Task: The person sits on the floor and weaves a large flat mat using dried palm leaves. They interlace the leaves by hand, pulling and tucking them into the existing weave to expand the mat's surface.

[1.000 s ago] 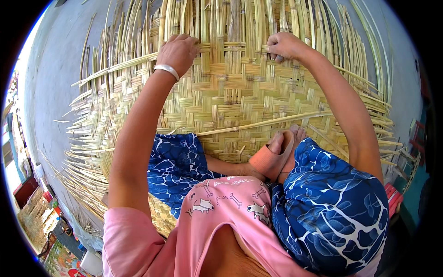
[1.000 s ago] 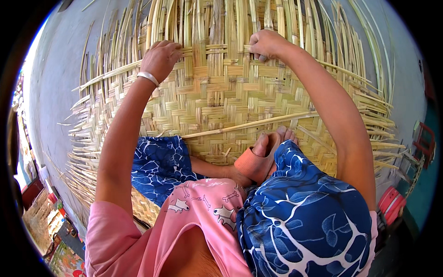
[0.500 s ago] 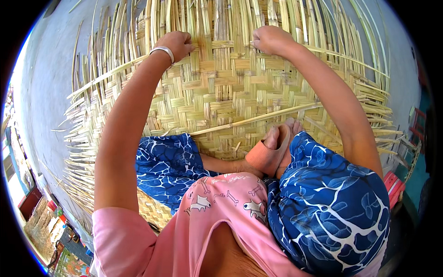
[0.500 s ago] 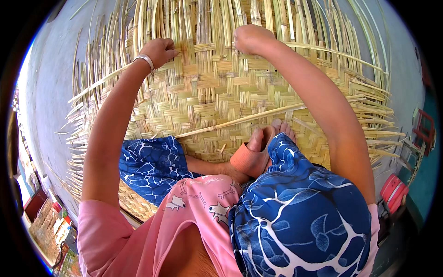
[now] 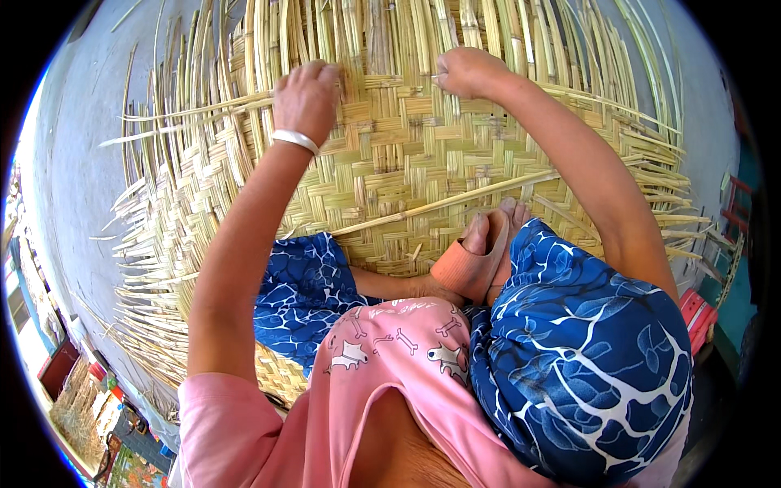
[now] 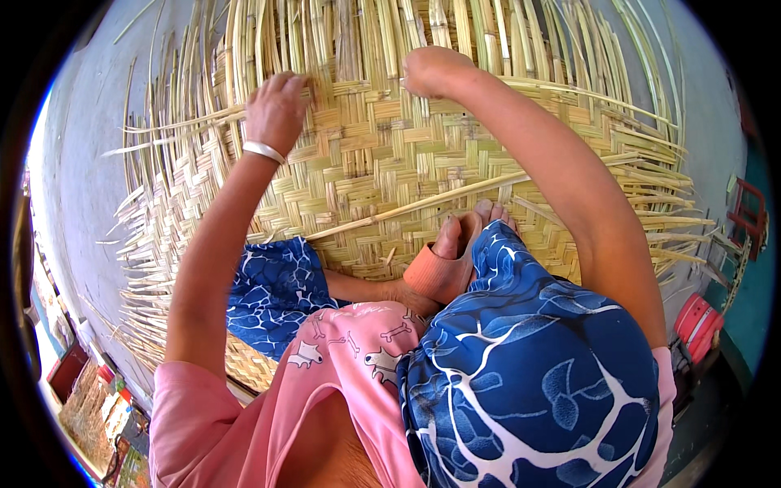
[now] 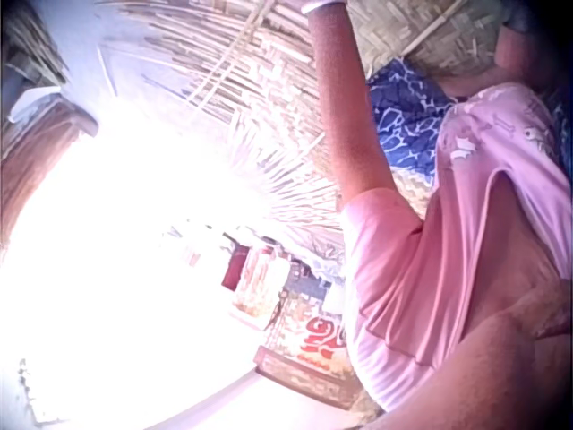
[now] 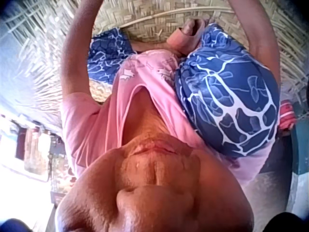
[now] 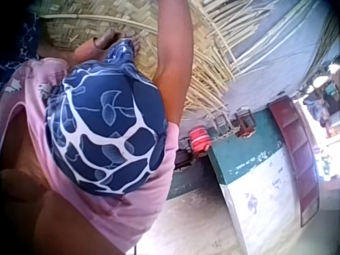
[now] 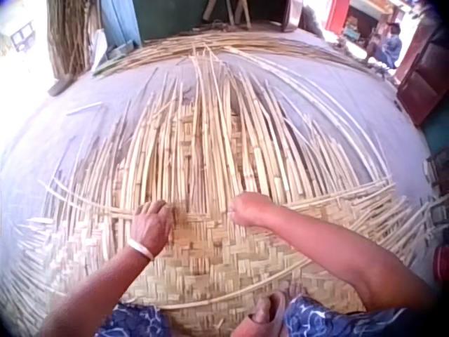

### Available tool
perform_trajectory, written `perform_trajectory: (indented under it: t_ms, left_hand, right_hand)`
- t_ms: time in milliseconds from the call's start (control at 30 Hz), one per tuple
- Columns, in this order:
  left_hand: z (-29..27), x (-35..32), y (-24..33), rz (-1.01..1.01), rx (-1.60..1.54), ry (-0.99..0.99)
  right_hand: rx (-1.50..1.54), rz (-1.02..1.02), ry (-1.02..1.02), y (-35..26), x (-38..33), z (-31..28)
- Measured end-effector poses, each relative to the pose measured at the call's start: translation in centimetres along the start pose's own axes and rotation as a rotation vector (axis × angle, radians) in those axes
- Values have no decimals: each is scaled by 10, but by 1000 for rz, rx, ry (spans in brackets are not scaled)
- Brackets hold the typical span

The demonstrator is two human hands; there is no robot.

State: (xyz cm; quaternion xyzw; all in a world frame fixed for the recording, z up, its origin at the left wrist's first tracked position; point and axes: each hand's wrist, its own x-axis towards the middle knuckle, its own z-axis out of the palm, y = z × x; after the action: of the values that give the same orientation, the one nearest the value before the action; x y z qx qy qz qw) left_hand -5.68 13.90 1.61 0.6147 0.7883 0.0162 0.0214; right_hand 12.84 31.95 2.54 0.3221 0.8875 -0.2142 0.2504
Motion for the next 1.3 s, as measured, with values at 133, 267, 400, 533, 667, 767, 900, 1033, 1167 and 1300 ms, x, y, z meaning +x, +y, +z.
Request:
perform_trajectory:
  t_ms: [133, 267, 400, 533, 667, 767, 900, 1033, 1167, 1300]
  left_hand:
    - [21, -21, 48, 67, -191, 112]
    - [39, -25, 66, 8, -139, 90]
    - [43, -24, 69, 0, -127, 74]
    - [42, -25, 70, -16, -105, 64]
    - [41, -25, 70, -17, -109, 72]
    - [42, -26, 69, -17, -91, 78]
    - [43, -25, 69, -3, -69, 86]
    - [43, -25, 70, 4, -35, 86]
    - [41, -25, 71, -11, -52, 95]
    - [40, -27, 71, -27, -77, 110]
  right_hand:
    - [108, 17, -94, 3, 3, -2]
    - [163, 59, -61, -2, -2, -4]
    - [104, 67, -59, -2, -2, -4]
    - [77, 21, -29, -5, -7, -10]
    - [102, 36, -52, -6, -3, -19]
    - [167, 10, -111, -7, -2, -26]
    - [199, 16, -128, 0, 3, -21]
    - [18, -1, -41, -6, 0, -19]
    - [-163, -51, 101, -12, -9, -13]
    - [-203, -82, 142, -19, -17, -14]
